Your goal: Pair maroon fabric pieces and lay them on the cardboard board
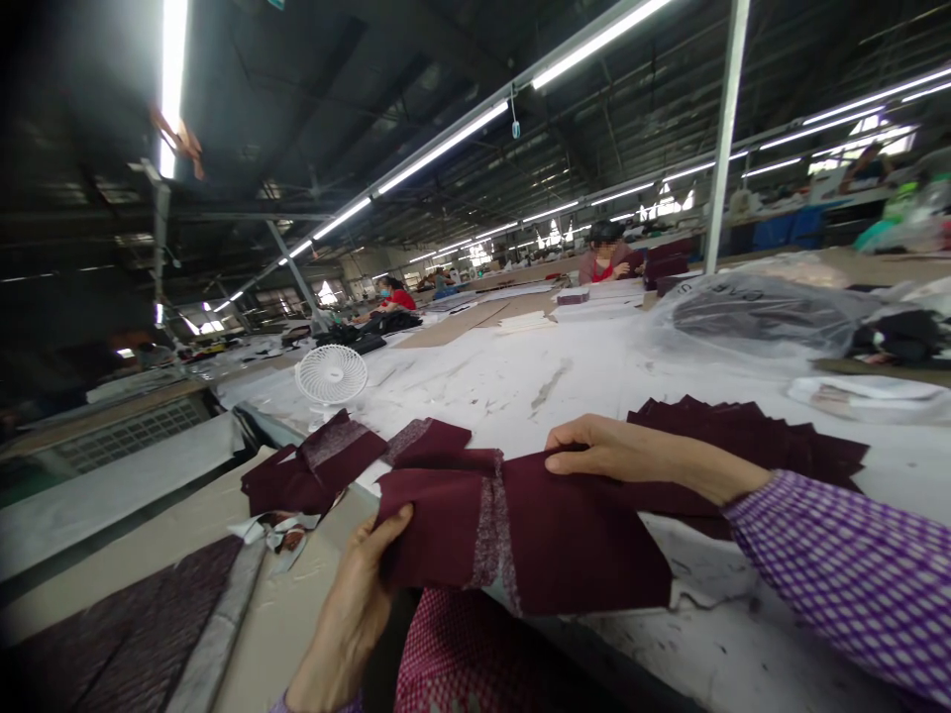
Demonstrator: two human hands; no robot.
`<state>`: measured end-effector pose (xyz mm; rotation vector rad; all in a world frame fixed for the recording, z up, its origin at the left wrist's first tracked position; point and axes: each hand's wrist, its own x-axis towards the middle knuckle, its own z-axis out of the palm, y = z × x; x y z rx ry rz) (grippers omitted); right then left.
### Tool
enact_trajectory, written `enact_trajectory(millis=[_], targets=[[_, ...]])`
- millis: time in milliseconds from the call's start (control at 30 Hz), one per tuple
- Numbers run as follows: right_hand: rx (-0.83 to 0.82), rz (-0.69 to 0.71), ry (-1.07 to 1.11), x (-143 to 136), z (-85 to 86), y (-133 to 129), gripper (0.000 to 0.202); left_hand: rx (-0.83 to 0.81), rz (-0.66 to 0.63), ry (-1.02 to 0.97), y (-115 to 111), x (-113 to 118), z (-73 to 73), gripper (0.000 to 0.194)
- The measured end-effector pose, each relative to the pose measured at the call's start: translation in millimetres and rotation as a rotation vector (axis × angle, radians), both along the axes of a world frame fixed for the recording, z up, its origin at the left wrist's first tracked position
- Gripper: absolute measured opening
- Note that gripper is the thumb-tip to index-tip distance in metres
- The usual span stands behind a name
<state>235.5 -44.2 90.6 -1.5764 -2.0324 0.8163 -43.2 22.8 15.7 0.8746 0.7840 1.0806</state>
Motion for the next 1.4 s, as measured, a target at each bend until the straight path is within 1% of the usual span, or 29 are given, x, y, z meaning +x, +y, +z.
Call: enact_trajectory(millis=[67, 100, 133, 167, 200, 267, 300, 333, 367, 400, 467, 500, 533, 600, 700, 800, 900, 967, 1033, 1067, 1100, 1167, 1200, 1233, 1300, 1367, 1400], targets=[[-0.005, 0.014, -0.036, 8.1, -6.6, 4.4, 0.039, -0.027, -0.117, 0.041, 3.1, -1.2, -13.5, 0.042], [-0.019, 0.014, -0.06, 12.4, -11.2, 6.7, 0.038, -0.017, -0.14, 0.073, 6.0, -3.0, -20.7, 0.044], [-0.041, 0.01, -0.088, 16.4, -16.2, 8.9, 0.037, 0.015, -0.12, 0.114, 9.6, -5.4, -27.5, 0.044], [-0.064, 0.003, -0.117, 20.0, -21.3, 10.9, 0.036, 0.074, -0.054, 0.167, 13.3, -8.0, -33.0, 0.044], [-0.083, -0.005, -0.145, 22.9, -26.0, 12.5, 0.035, 0.158, 0.047, 0.235, 16.8, -10.4, -36.7, 0.043], [-0.09, -0.009, -0.196, 26.1, -33.3, 14.8, 0.034, 0.405, 0.255, 0.393, 21.2, -12.5, -37.1, 0.035], [-0.076, -0.006, -0.221, 26.6, -35.5, 15.4, 0.033, 0.554, 0.307, 0.475, 21.6, -11.6, -33.7, 0.027], [-0.056, -0.001, -0.246, 26.3, -37.0, 15.9, 0.033, 0.706, 0.303, 0.551, 21.0, -8.8, -28.5, 0.018], [-0.038, 0.003, -0.269, 25.5, -38.0, 16.3, 0.034, 0.849, 0.241, 0.618, 19.6, -4.4, -22.0, 0.012], [-0.023, 0.004, -0.289, 24.3, -38.7, 16.8, 0.034, 0.98, 0.137, 0.671, 17.9, 1.8, -15.1, 0.012], [-0.001, -0.008, -0.321, 21.3, -40.5, 18.1, 0.035, 1.184, -0.093, 0.752, 15.8, 17.7, -3.5, 0.016], [0.013, -0.017, -0.338, 19.4, -41.9, 19.0, 0.035, 1.264, -0.18, 0.79, 16.1, 26.6, -0.1, 0.018], [0.028, -0.03, -0.358, 17.5, -43.6, 19.9, 0.036, 1.33, -0.241, 0.828, 17.4, 35.3, 1.3, 0.02], [0.057, -0.059, -0.4, 13.6, -48.0, 21.7, 0.035, 1.415, -0.306, 0.889, 22.8, 50.4, -1.8, 0.023], [0.097, -0.111, -0.45, 9.2, -55.5, 23.6, 0.032, 1.405, -0.304, 0.93, 33.0, 62.8, -14.5, 0.025], [0.106, -0.121, -0.463, 7.6, -61.5, 23.9, 0.029, 1.348, -0.272, 0.938, 40.1, 64.1, -25.2, 0.027], [0.098, -0.108, -0.454, 6.0, -63.2, 23.4, 0.026, 1.344, -0.295, 0.943, 43.4, 62.0, -29.3, 0.028], [0.105, -0.103, -0.441, 4.7, -59.3, 23.1, 0.026, 1.352, -0.303, 0.94, 44.4, 61.2, -29.9, 0.027], [0.104, -0.07, -0.418, 6.5, -48.3, 21.4, 0.028, 1.366, -0.309, 0.941, 44.9, 61.2, -30.1, 0.026], [0.087, -0.042, -0.404, 10.1, -39.8, 19.2, 0.03, 1.376, -0.316, 0.944, 44.9, 61.3, -30.1, 0.025], [0.058, -0.013, -0.388, 16.2, -29.5, 15.8, 0.033, 1.386, -0.328, 0.946, 44.8, 61.4, -30.1, 0.025], [-0.001, 0.0, -0.352, 36.1, -6.0, 4.8, 0.038, 1.397, -0.359, 0.948, 44.5, 61.7, -29.9, 0.025], [-0.017, -0.04, -0.333, 49.0, 5.6, -2.5, 0.041, 1.394, -0.368, 0.944, 44.3, 61.8, -29.7, 0.025], [0.018, -0.131, -0.315, 62.4, 15.9, -10.4, 0.043, 1.384, -0.372, 0.938, 44.2, 61.8, -29.5, 0.025], [0.083, -0.301, -0.191, 85.7, 30.6, -25.2, 0.044, 1.343, -0.369, 0.91, 44.8, 61.2, -28.9, 0.026], [0.108, -0.43, -0.036, 97.3, 36.7, -35.5, 0.046, 1.25, -0.368, 0.844, 46.5, 59.9, -28.3, 0.03], [0.128, -0.484, 0.009, 97.7, 37.3, -38.1, 0.048, 1.179, -0.362, 0.798, 47.9, 59.0, -27.8, 0.031]])
